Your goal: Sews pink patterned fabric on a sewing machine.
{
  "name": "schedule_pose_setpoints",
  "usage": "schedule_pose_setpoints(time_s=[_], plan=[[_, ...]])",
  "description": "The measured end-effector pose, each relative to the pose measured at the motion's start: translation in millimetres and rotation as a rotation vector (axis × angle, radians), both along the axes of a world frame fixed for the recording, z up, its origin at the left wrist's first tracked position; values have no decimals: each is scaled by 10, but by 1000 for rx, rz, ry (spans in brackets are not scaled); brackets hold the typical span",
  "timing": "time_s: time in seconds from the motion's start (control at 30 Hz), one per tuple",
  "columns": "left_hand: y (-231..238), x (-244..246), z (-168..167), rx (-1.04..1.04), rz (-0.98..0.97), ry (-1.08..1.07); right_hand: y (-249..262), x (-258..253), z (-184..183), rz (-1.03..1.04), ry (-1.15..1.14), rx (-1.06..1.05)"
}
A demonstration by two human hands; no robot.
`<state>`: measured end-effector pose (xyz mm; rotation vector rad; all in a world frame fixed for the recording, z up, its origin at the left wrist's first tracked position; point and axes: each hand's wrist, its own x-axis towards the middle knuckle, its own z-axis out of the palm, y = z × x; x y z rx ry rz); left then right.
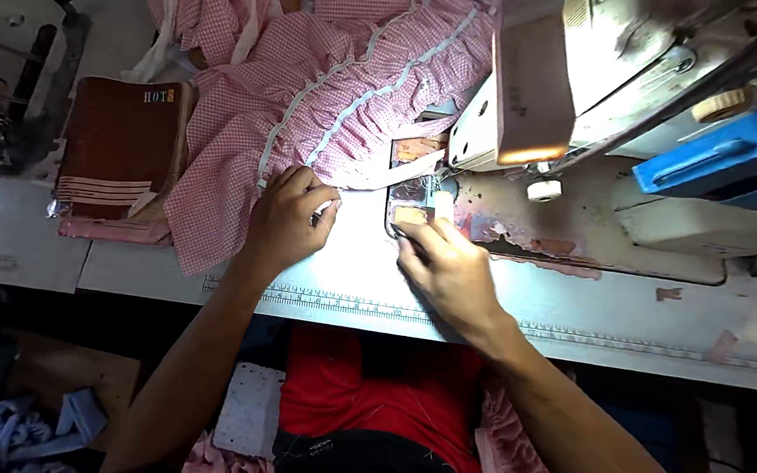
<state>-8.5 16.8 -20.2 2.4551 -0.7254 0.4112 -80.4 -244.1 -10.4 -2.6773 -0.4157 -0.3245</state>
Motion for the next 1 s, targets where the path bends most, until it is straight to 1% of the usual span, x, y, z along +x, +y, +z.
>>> schedule_pose_setpoints(time_s=[0.07,0.13,0.17,0.23,0.27,0.33,0.37,0.4,0.47,0.5,0.53,0.57,0.6,0.63,0.7,0.77,0.8,0.87,0.93,0.97,1.0], plan=[[-76,-186,70,31,-4,152,-435,-171,-6,-142,-20,-3],[-227,-591,159,91,-37,289,-924,-264,-5,-304,-52,-30],[-314,-870,209,125,-81,370,-1148,-287,-13,-380,-54,-43],[-468,-1450,365,178,-244,544,-1468,-303,-47,-517,-46,-57],[-511,-1685,460,187,-361,641,-1543,-289,-52,-559,-35,-50],[-529,-1912,620,144,-629,816,-1553,-253,-47,-595,2,-50],[-527,-1890,688,92,-686,828,-1522,-236,-42,-607,13,-65],[-527,-1813,740,29,-640,745,-1504,-224,-41,-614,13,-83],[-529,-1490,755,-28,-368,449,-1484,-259,-37,-625,-7,-91],[-523,-1264,684,-1,-205,273,-1470,-290,-33,-618,-36,-79],[-505,-1028,596,53,-74,144,-1435,-326,-25,-591,-78,-52],[-483,-820,495,110,18,81,-1369,-362,-5,-548,-125,-19],[-466,-675,387,171,72,84,-1272,-397,23,-493,-165,20],[-471,-630,280,255,108,137,-1150,-449,64,-428,-177,54],[-554,-807,171,390,143,229,-874,-525,153,-258,-187,102],[-627,-1169,285,449,117,222,-585,-551,206,-40,-144,154],[-639,-1327,375,427,85,209,-449,-544,210,85,-84,166],[-594,-1373,461,283,68,146,-186,-487,155,282,39,103],[-440,-1158,379,190,153,70,40,-524,61,373,60,27],[-333,-1018,324,183,196,92,117,-604,67,416,86,16],[-231,-897,279,201,223,147,163,-727,101,481,162,17]])
